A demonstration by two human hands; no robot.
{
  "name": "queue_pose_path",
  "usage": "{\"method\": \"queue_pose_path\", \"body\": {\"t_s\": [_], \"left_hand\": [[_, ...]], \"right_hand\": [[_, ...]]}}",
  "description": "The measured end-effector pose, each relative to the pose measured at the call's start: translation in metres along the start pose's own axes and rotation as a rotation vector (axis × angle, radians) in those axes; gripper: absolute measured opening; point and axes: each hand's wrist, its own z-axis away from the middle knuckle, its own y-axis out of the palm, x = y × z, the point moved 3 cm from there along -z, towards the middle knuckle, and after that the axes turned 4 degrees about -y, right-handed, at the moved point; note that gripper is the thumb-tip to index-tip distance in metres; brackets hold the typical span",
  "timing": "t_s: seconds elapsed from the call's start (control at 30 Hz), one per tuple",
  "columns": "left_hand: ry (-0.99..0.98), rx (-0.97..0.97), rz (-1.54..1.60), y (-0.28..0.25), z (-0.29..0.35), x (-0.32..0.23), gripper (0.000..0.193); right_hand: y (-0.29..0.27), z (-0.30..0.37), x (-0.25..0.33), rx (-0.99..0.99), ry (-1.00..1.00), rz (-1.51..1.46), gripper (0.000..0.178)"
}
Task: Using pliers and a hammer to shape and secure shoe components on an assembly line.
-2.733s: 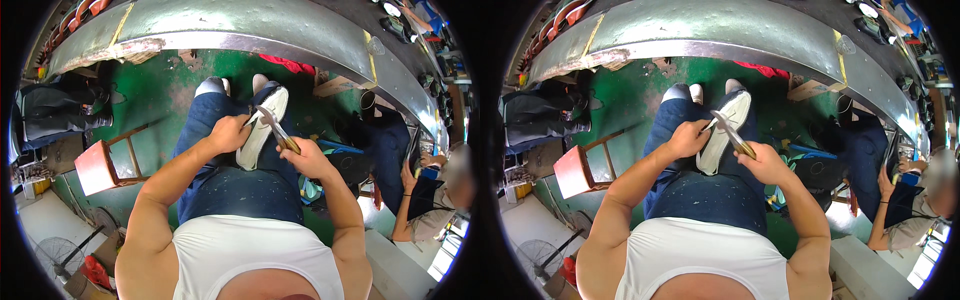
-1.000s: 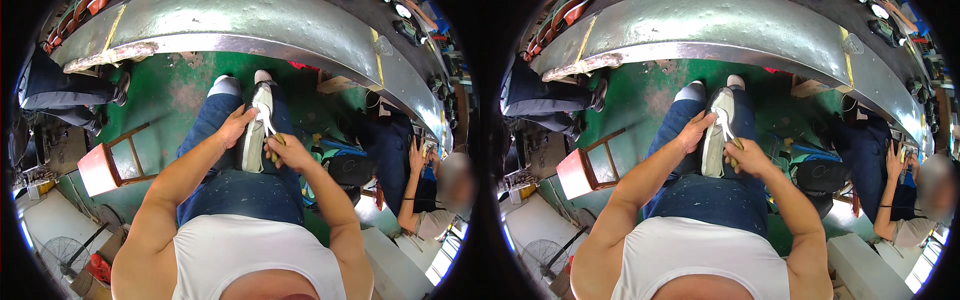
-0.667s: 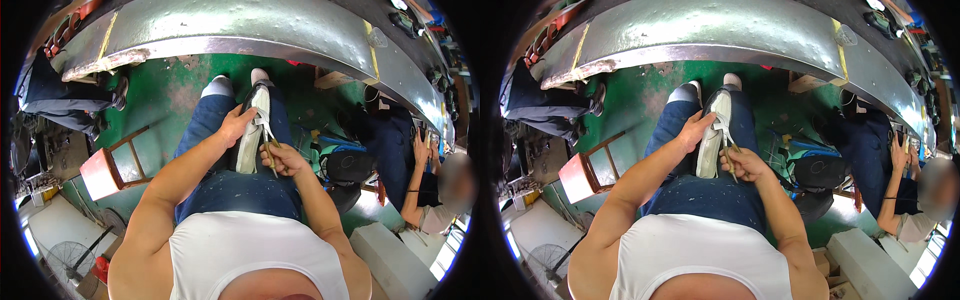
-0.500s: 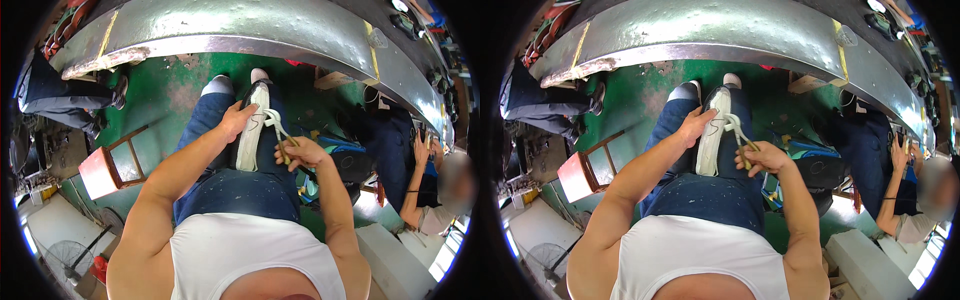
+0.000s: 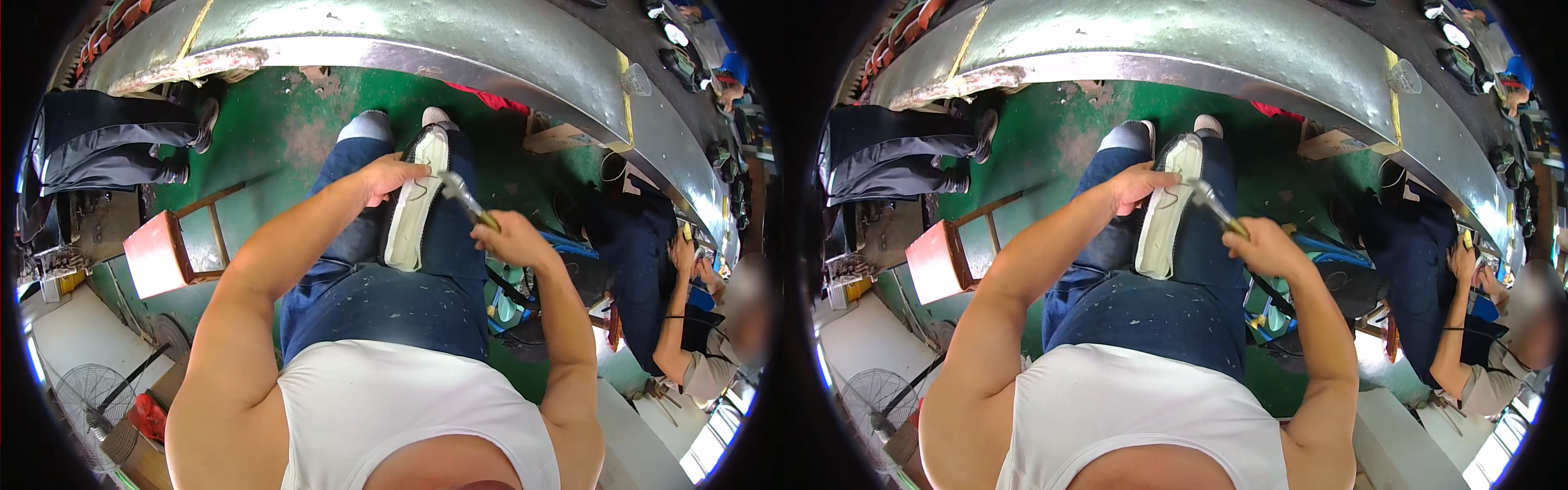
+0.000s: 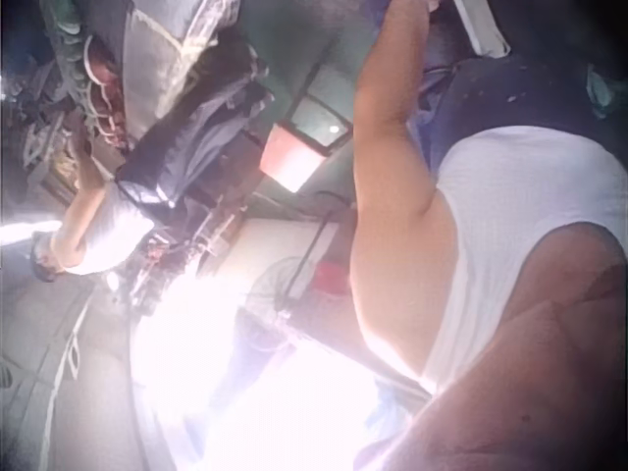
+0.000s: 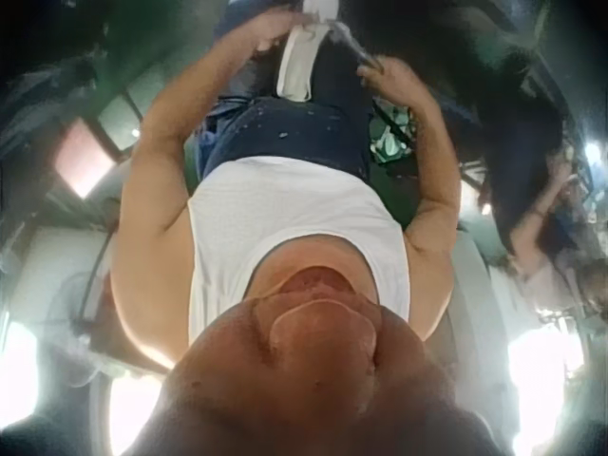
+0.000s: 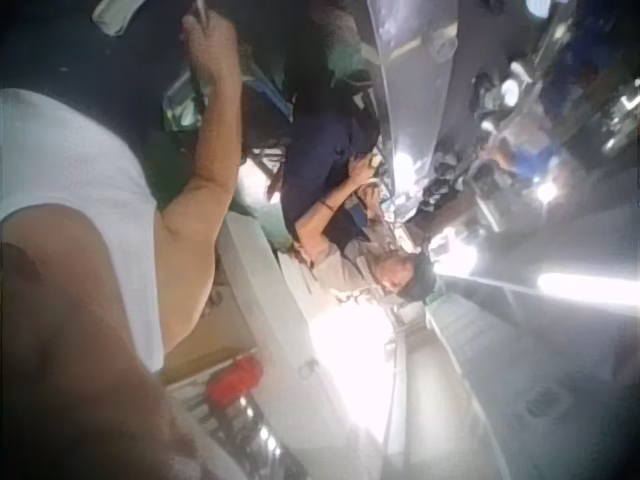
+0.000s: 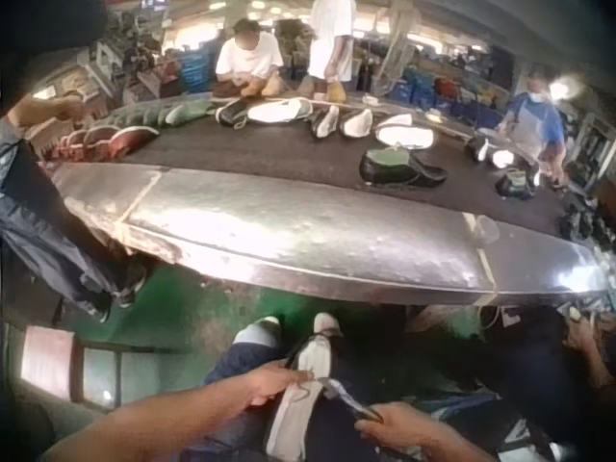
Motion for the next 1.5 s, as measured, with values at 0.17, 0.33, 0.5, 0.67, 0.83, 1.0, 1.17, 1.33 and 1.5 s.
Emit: {"method": "queue_pose_path", "body": {"t_s": [0.17,0.33,0.5,0.67,0.83,1.0,1.17,1.33,1.5], "left_hand": [[-0.012,0.046,0.036,0.006,0.0,0.0,0.069],[-0.003,-0.036,0.038,0.001,-0.006,0.011,0.056],[0.055,0.021,-0.002,-0.006,-0.008,0.01,0.054],[0.166,-0.018,-0.11,0.014,0.001,0.018,0.061],[0.311,0.131,0.09,0.022,0.023,0.052,0.079],[0.363,-0.079,0.041,0.027,0.01,0.053,0.073],[0.511,-0.297,-0.183,0.03,0.006,0.059,0.072],[0.617,-0.341,-0.567,0.022,0.011,0.097,0.082],[0.534,-0.162,-0.193,0.031,0.017,0.101,0.089]], "right_hand": [[0.037,0.007,0.008,-0.238,-0.576,0.583,0.032],[0.047,0.0,0.027,-0.192,-0.317,0.77,0.036],[0.067,-0.011,-0.014,-0.397,-0.412,0.424,0.033],[0.06,0.015,-0.019,-0.21,-0.064,0.221,0.032],[0.06,0.017,-0.031,-0.171,-0.065,0.259,0.032],[0.076,0.041,-0.014,-0.276,-0.298,0.628,0.032],[0.084,0.052,-0.032,-0.226,-0.231,0.612,0.021],[0.07,0.035,-0.052,0.085,0.025,-0.068,0.021],[0.097,0.065,-0.033,-0.227,-0.274,0.561,0.022]]}}
